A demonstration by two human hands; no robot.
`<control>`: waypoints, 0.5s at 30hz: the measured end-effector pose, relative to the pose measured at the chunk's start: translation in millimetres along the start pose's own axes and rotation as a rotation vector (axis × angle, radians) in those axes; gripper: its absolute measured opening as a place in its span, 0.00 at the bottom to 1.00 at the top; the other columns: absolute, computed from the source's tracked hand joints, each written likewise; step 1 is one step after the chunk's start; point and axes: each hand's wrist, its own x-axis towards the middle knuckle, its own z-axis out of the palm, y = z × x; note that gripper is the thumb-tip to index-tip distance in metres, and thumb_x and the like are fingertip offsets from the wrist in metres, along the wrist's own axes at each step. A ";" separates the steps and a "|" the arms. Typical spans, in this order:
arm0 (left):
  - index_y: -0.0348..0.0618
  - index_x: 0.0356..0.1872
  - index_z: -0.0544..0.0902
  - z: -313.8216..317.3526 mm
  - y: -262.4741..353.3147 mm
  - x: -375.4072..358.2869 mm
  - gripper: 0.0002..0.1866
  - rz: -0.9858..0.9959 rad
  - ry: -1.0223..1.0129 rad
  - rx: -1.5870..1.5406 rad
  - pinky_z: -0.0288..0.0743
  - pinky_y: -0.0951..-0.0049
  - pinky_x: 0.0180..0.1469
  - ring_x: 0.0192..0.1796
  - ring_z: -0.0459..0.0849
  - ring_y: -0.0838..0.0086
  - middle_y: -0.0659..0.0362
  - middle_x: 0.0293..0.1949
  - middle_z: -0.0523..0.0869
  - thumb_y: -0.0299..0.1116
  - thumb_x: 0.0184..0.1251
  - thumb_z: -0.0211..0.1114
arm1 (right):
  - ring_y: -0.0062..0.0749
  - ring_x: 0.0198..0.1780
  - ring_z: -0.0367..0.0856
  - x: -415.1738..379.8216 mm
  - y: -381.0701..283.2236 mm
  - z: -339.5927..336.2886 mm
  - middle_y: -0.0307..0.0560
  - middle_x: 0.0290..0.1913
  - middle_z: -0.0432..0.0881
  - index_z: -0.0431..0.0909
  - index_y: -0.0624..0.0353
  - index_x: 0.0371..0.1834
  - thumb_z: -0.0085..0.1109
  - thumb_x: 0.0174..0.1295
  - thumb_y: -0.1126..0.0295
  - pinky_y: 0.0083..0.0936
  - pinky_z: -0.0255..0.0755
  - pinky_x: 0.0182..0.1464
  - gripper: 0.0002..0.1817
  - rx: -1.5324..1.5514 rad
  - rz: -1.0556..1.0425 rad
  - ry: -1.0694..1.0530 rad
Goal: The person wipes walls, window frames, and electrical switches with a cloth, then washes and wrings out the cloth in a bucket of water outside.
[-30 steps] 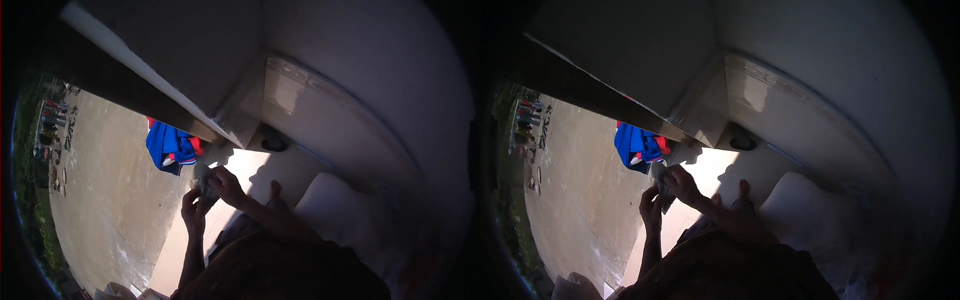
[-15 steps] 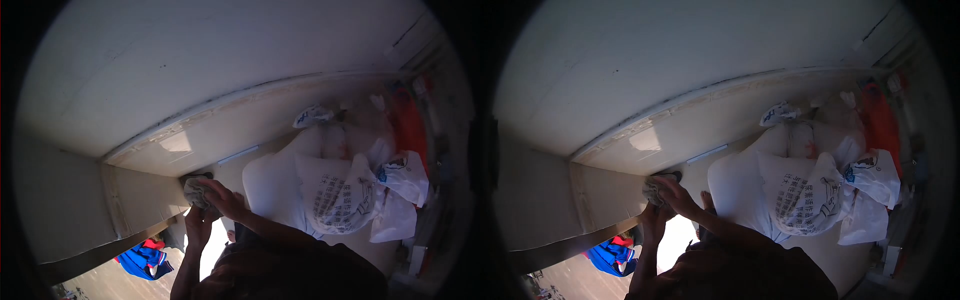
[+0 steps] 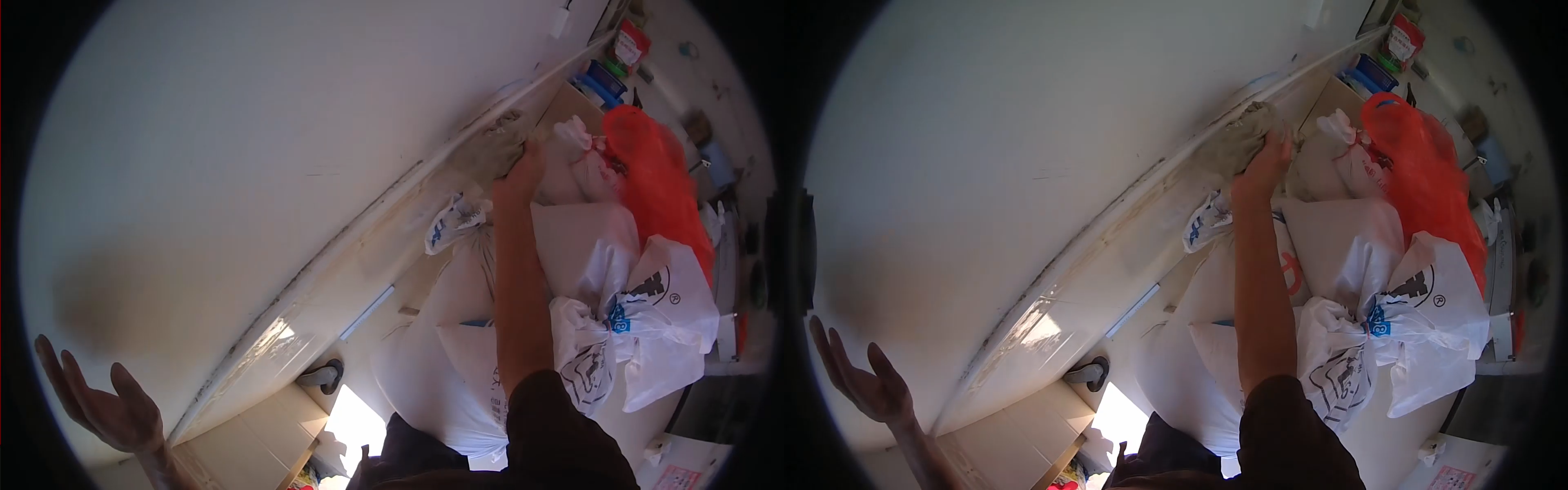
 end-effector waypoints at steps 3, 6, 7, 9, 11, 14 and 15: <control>0.34 0.73 0.66 14.1 -26.6 9.7 0.26 0.055 -0.108 0.231 0.69 0.50 0.72 0.74 0.68 0.47 0.41 0.73 0.68 0.40 0.83 0.50 | 0.37 0.55 0.81 157.2 -17.4 -31.8 0.47 0.56 0.79 0.74 0.59 0.63 0.49 0.71 0.67 0.33 0.79 0.56 0.20 -0.499 -0.485 0.061; 0.30 0.71 0.66 24.6 -21.9 4.5 0.29 0.121 -0.109 0.422 0.71 0.49 0.68 0.72 0.69 0.45 0.36 0.71 0.67 0.45 0.82 0.49 | 0.44 0.58 0.80 274.2 -42.4 -45.6 0.57 0.59 0.80 0.72 0.63 0.67 0.50 0.67 0.65 0.35 0.73 0.60 0.26 -0.859 -0.685 0.111; 0.30 0.72 0.66 25.3 -25.8 -2.4 0.29 0.096 -0.100 0.429 0.71 0.50 0.68 0.71 0.70 0.46 0.38 0.71 0.68 0.45 0.83 0.48 | 0.44 0.58 0.80 312.3 -47.5 -55.4 0.57 0.59 0.80 0.72 0.63 0.67 0.50 0.67 0.65 0.35 0.73 0.60 0.26 -0.849 -0.683 0.112; 0.28 0.71 0.66 30.0 -30.6 -11.0 0.30 0.070 -0.064 0.432 0.73 0.52 0.66 0.68 0.74 0.46 0.37 0.68 0.72 0.47 0.83 0.48 | 0.51 0.62 0.78 376.4 -48.7 -81.1 0.62 0.62 0.78 0.71 0.61 0.68 0.49 0.67 0.62 0.39 0.71 0.63 0.27 -1.487 -0.756 -0.128; 0.26 0.69 0.67 24.7 -39.3 -24.0 0.33 0.025 -0.087 0.349 0.76 0.53 0.61 0.62 0.78 0.43 0.36 0.64 0.75 0.49 0.80 0.52 | 0.54 0.62 0.77 387.0 -21.1 -93.7 0.64 0.61 0.78 0.72 0.60 0.68 0.49 0.66 0.61 0.41 0.70 0.63 0.28 -1.690 -0.752 -0.101; 0.26 0.72 0.60 32.0 -19.6 0.9 0.36 0.062 -0.116 0.301 0.60 0.41 0.67 0.70 0.62 0.41 0.34 0.69 0.63 0.49 0.77 0.53 | 0.59 0.60 0.77 354.6 2.9 -98.3 0.63 0.57 0.79 0.77 0.60 0.60 0.49 0.64 0.60 0.45 0.70 0.62 0.24 -1.806 -0.781 -0.025; 0.26 0.75 0.52 36.2 -10.8 11.6 0.40 0.126 -0.118 0.314 0.44 0.29 0.74 0.80 0.45 0.40 0.33 0.77 0.51 0.49 0.75 0.52 | 0.58 0.58 0.78 344.7 7.9 -101.2 0.61 0.55 0.80 0.79 0.61 0.56 0.49 0.64 0.60 0.45 0.71 0.61 0.22 -1.756 -0.825 0.004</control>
